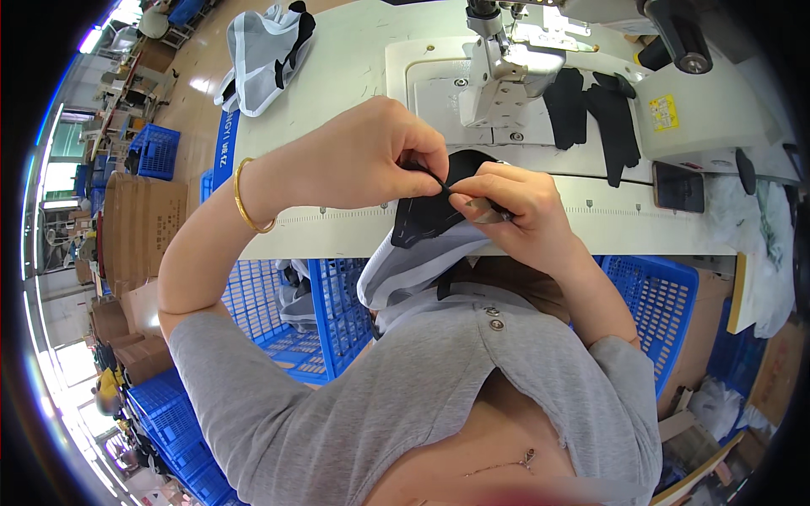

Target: Stitching black material onto shoe uppers using an industrial sewing machine.

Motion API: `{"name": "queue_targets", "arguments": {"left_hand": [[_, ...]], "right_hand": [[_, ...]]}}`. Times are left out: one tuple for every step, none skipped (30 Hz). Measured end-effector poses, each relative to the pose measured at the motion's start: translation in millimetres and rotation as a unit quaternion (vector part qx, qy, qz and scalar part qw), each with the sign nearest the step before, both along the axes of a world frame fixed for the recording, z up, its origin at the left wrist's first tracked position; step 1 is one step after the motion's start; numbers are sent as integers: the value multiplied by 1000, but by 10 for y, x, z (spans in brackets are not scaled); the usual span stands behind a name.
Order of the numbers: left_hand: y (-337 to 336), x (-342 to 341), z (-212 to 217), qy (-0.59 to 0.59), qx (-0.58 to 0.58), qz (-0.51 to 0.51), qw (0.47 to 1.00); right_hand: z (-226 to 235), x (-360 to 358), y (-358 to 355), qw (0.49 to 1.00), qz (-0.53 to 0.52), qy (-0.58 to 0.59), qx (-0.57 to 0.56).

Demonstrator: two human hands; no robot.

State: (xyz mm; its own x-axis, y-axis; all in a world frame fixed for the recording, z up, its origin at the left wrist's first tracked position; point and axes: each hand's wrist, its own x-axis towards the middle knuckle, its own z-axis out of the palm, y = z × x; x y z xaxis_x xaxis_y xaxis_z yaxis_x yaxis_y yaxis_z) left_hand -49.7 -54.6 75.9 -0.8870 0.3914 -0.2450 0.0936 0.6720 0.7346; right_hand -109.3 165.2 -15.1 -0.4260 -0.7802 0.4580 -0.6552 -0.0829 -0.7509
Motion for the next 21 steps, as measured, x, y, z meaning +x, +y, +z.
{"name": "queue_targets", "arguments": {"left_hand": [[9,-3,3,16,-4,-7,1000],[17,0,5,16,-4,-8,1000],[25,2,8,12,3,1,1000],[32,3,10,8,11,10,1000],[36,3,5,8,10,9,1000],[38,4,-11,17,21,15,1000],[40,4,-26,26,32,20,999],[32,-8,-34,27,32,18,999],[14,-18,-40,9,41,39,998],[-4,-28,-49,-9,51,59,997],[-22,-32,-67,-9,50,58,997],[-42,-36,-88,-18,35,62,997],[-50,-39,-98,-27,20,65,997],[-37,-39,-90,-27,20,64,997],[-15,-31,-77,-48,24,83,995],[-3,-28,-71,-69,29,102,992],[-7,-28,-71,-69,28,102,992],[-16,-28,-74,-57,27,91,994],[-24,-28,-75,-45,25,81,995],[-28,-34,-66,-45,25,80,995],[-30,-40,-49,-33,23,68,997]], "right_hand": [[1,-4,8,1000,0,13,6],[-1,-7,13,1000,0,26,12],[5,-8,19,1000,-1,26,11],[16,-9,26,1000,-1,25,15],[25,-10,31,1000,0,24,19],[24,-7,34,1000,-1,25,18],[20,-3,37,1000,-5,25,15],[20,-3,41,1000,-9,26,12],[26,-2,47,1000,-11,27,11],[35,0,52,1000,-14,24,15],[40,3,56,999,-16,21,18],[40,6,57,999,-17,21,17],[37,8,57,999,-17,21,17],[33,10,58,1000,-18,19,18],[33,10,59,1000,-19,19,17],[36,9,61,999,-19,16,20],[40,9,60,999,-18,13,22],[39,12,57,1000,-18,13,22],[37,18,54,1000,-18,0,15],[34,21,51,1000,-18,-13,8],[23,21,47,1000,-18,-13,8]]}}
